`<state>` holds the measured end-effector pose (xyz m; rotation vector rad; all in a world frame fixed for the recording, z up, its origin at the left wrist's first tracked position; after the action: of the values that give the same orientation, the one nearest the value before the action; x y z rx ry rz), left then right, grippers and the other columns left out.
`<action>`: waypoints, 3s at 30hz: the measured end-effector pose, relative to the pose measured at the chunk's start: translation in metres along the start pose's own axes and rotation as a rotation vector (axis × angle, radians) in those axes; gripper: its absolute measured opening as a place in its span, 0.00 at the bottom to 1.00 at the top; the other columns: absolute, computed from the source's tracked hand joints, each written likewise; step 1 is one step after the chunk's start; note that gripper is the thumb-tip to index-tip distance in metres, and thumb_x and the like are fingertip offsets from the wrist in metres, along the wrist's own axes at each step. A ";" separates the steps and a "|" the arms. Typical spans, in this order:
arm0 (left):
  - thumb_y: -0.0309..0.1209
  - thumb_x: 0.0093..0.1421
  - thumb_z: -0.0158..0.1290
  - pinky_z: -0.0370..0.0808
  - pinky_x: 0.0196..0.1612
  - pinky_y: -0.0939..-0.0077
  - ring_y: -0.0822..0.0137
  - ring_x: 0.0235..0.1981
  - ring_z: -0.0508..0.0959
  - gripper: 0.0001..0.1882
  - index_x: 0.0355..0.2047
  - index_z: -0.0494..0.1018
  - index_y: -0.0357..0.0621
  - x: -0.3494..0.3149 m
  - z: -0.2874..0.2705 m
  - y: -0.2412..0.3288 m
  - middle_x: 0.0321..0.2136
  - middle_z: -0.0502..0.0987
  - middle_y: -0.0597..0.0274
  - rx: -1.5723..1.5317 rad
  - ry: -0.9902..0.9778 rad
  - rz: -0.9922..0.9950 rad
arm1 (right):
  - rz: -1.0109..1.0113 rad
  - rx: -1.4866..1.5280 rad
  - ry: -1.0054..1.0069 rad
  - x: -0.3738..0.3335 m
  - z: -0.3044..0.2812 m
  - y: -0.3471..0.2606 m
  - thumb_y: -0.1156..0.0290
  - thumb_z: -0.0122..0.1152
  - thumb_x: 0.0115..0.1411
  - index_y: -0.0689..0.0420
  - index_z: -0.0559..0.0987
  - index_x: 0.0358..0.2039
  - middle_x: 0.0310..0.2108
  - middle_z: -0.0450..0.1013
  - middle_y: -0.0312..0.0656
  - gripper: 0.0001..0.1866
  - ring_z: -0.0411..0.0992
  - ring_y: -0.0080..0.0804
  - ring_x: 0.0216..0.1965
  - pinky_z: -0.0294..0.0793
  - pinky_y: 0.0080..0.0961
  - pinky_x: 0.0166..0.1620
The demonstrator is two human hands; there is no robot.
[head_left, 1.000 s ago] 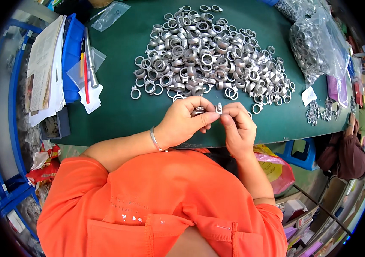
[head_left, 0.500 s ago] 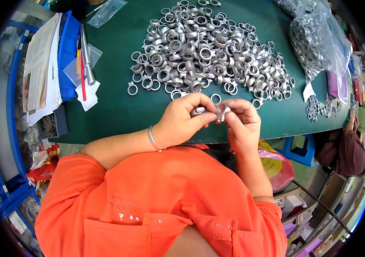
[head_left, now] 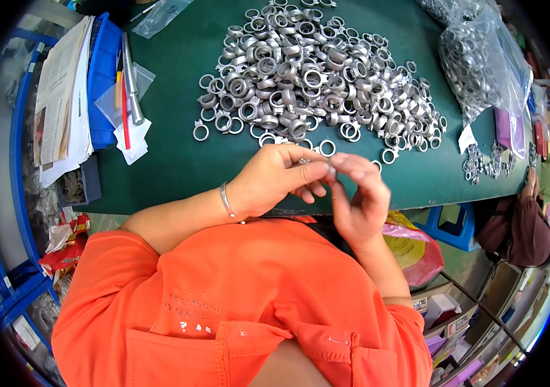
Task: The person picks up metal rings from a pile on a green table, rotates them by hand, and places them into a pink bag.
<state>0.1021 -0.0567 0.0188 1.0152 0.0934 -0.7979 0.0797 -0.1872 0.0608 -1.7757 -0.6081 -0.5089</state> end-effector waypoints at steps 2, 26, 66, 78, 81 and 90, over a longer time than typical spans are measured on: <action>0.24 0.58 0.49 0.76 0.31 0.80 0.70 0.30 0.77 0.12 0.42 0.70 0.32 -0.002 -0.001 0.000 0.33 0.75 0.57 0.011 0.018 -0.020 | 0.015 0.034 -0.068 0.002 0.006 -0.004 0.93 0.52 0.45 0.61 0.67 0.41 0.39 0.72 0.51 0.21 0.72 0.45 0.42 0.72 0.32 0.46; 0.23 0.51 0.57 0.65 0.23 0.88 0.79 0.22 0.70 0.08 0.34 0.74 0.38 -0.008 -0.003 0.024 0.25 0.72 0.67 0.588 0.107 0.478 | 0.505 0.243 0.099 -0.008 -0.001 0.022 0.79 0.54 0.56 0.62 0.70 0.38 0.31 0.71 0.41 0.09 0.69 0.27 0.32 0.69 0.20 0.36; 0.20 0.45 0.60 0.70 0.35 0.81 0.73 0.32 0.72 0.06 0.25 0.75 0.41 -0.012 0.006 0.030 0.35 0.71 0.60 0.718 0.136 0.646 | 0.894 0.394 0.091 -0.033 -0.019 0.036 0.79 0.52 0.58 0.64 0.74 0.38 0.33 0.73 0.41 0.08 0.70 0.24 0.30 0.70 0.17 0.34; 0.26 0.57 0.48 0.62 0.13 0.86 0.71 0.23 0.72 0.03 0.29 0.66 0.42 0.008 0.008 -0.002 0.25 0.69 0.59 -0.332 -0.103 -0.075 | 0.510 -0.255 -0.052 -0.020 -0.052 0.036 0.80 0.64 0.44 0.60 0.74 0.25 0.24 0.69 0.41 0.07 0.68 0.34 0.25 0.68 0.24 0.29; 0.26 0.55 0.52 0.61 0.13 0.88 0.74 0.23 0.73 0.05 0.31 0.67 0.41 0.009 0.008 -0.001 0.23 0.70 0.62 -0.030 -0.044 -0.064 | 0.385 -0.114 0.000 -0.017 -0.042 0.025 0.82 0.64 0.45 0.61 0.74 0.25 0.25 0.69 0.41 0.08 0.69 0.31 0.26 0.68 0.21 0.29; 0.21 0.46 0.60 0.68 0.30 0.80 0.73 0.29 0.72 0.07 0.27 0.75 0.39 0.001 0.017 0.024 0.26 0.73 0.64 0.719 -0.015 0.595 | 0.662 0.467 0.047 -0.023 -0.012 0.025 0.83 0.52 0.56 0.64 0.68 0.44 0.38 0.69 0.41 0.14 0.70 0.22 0.36 0.72 0.17 0.36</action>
<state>0.1131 -0.0639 0.0452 1.6067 -0.5243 -0.2757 0.0771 -0.2080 0.0311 -1.3983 -0.0666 0.0532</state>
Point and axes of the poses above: each hand's wrist, its own x-axis towards the middle knuckle, its own z-axis out of the palm, y = z × x, the point moved 6 cm from there along x, towards the middle knuckle
